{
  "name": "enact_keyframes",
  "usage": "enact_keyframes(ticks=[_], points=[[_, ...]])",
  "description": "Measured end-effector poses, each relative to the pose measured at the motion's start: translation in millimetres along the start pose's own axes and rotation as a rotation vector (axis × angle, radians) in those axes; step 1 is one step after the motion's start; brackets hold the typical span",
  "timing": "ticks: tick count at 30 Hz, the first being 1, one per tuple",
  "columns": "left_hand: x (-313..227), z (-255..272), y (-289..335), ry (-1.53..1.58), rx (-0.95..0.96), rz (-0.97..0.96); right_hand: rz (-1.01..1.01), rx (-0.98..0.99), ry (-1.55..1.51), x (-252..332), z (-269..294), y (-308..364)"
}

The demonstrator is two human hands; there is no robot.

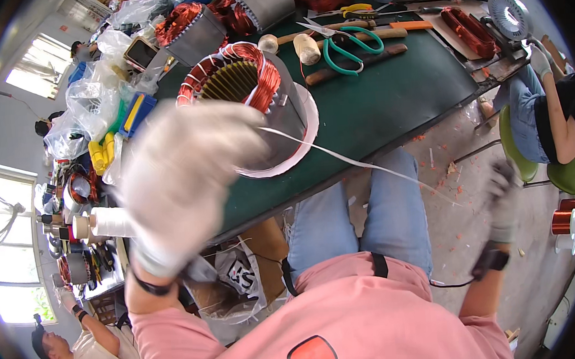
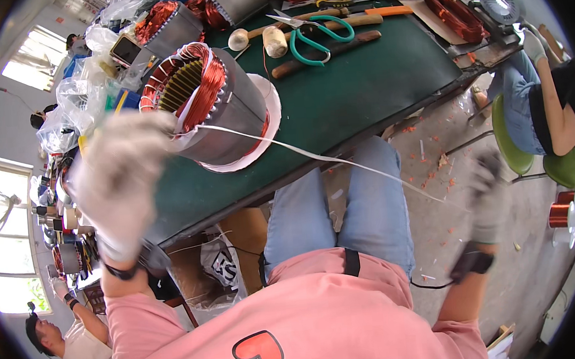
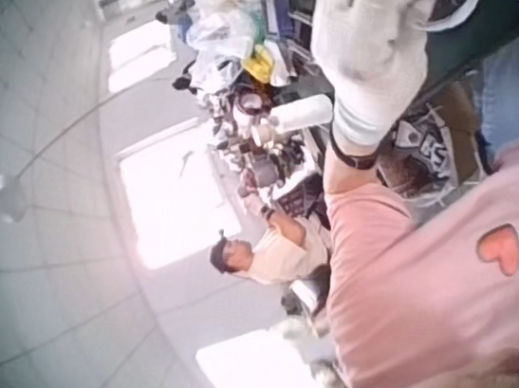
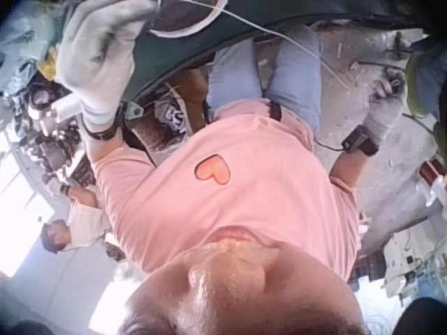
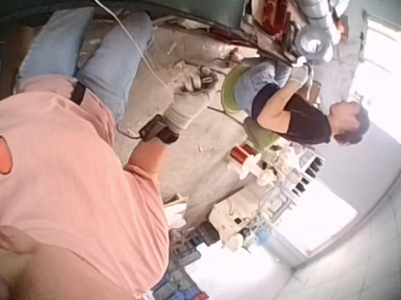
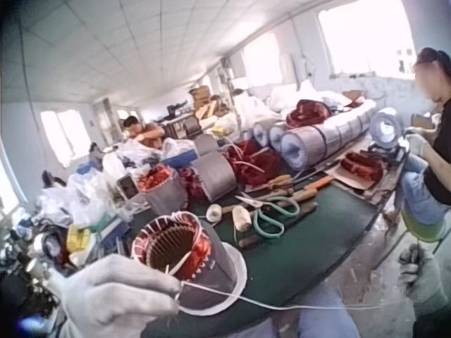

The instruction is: Tying and securing the wire windings of an electric motor stator using thread and a needle tool.

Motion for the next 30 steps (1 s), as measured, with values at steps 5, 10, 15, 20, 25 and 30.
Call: enact_keyframes(ticks=[5, 10, 15, 20, 25, 30], points=[[3, -65, 58, -0.078, 0.147, -0.137, 0.386, 0.84, 0.355, -42, -370, 69], [38, -17, 58, -0.265, -0.396, -0.08, 0.483, 1.039, 0.361, -7, -405, 85], [65, -27, 22, -0.164, -0.183, 0.08, -0.246, 0.799, -0.32, -40, -447, 111], [72, -28, 26, -0.264, -0.106, -0.024, 0.103, 0.968, 0.032, -82, -408, 104], [70, -20, 29, -0.018, -0.092, 0.189, 0.162, 0.96, 0.068, -82, -403, 100], [70, -39, 8, -0.071, -0.082, 0.294, 0.568, 0.758, 0.158, -81, -396, 102]])
Point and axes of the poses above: each hand's wrist, its own y-axis away from the middle knuckle, its own z-axis out of the back of the hand, x = y × z, the point moved 7 cm from there along -y, towards the middle knuckle, and after that the axes turned 11 degrees about z, right-handed, at the moved point
